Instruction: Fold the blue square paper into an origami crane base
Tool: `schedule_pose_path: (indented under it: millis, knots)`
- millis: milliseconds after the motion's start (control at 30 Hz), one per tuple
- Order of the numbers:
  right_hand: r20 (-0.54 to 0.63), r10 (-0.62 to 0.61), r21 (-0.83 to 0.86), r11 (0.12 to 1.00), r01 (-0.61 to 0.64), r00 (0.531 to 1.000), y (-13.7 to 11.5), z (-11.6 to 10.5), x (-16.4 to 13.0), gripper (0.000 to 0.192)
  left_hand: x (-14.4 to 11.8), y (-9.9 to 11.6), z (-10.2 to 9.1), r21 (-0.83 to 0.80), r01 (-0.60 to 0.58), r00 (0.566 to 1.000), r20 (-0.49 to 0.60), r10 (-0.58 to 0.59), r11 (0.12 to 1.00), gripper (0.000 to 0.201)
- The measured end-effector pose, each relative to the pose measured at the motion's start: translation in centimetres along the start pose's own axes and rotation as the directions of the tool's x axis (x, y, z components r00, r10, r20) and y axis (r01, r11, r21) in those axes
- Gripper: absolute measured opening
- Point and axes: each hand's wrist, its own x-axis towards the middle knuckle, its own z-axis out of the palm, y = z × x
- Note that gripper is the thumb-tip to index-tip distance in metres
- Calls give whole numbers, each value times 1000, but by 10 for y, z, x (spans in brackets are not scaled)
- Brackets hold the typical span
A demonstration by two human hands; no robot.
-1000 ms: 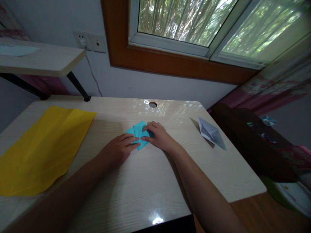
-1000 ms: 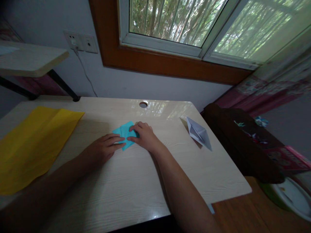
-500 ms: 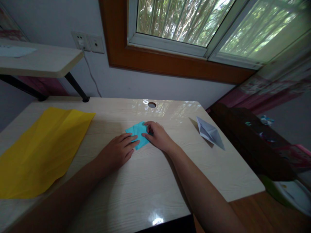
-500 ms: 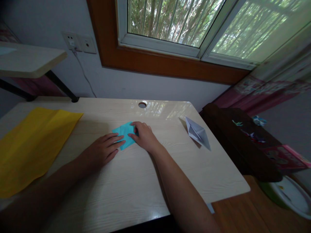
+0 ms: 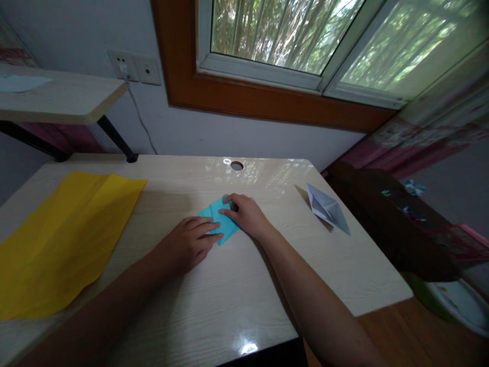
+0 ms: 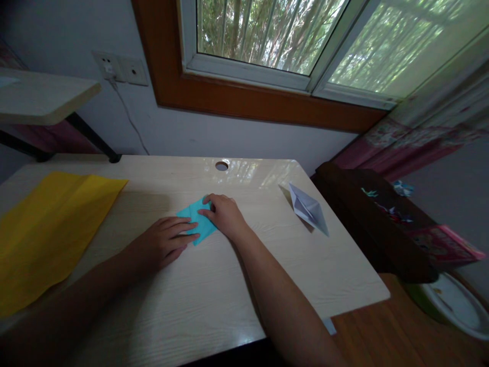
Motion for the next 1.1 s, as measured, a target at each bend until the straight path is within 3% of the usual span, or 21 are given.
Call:
schedule_pose_path:
  millis: [233, 633, 1100]
  knots:
    - [-37, 63, 26, 998, -62, 997, 1, 6, 3, 17, 0, 0, -2, -41, -19, 1000, -11, 18, 999, 36]
    - [-61, 143, -9, 990, -144, 988, -2, 9, 9, 17, 0, 3, -4, -20, -9, 1000, 2, 9, 1000, 38]
    - [-40, 129, -19, 991, -130, 991, -4, 8, 8, 21, 5, 6, -2, 80, 144, 989, -26, -142, 986, 43]
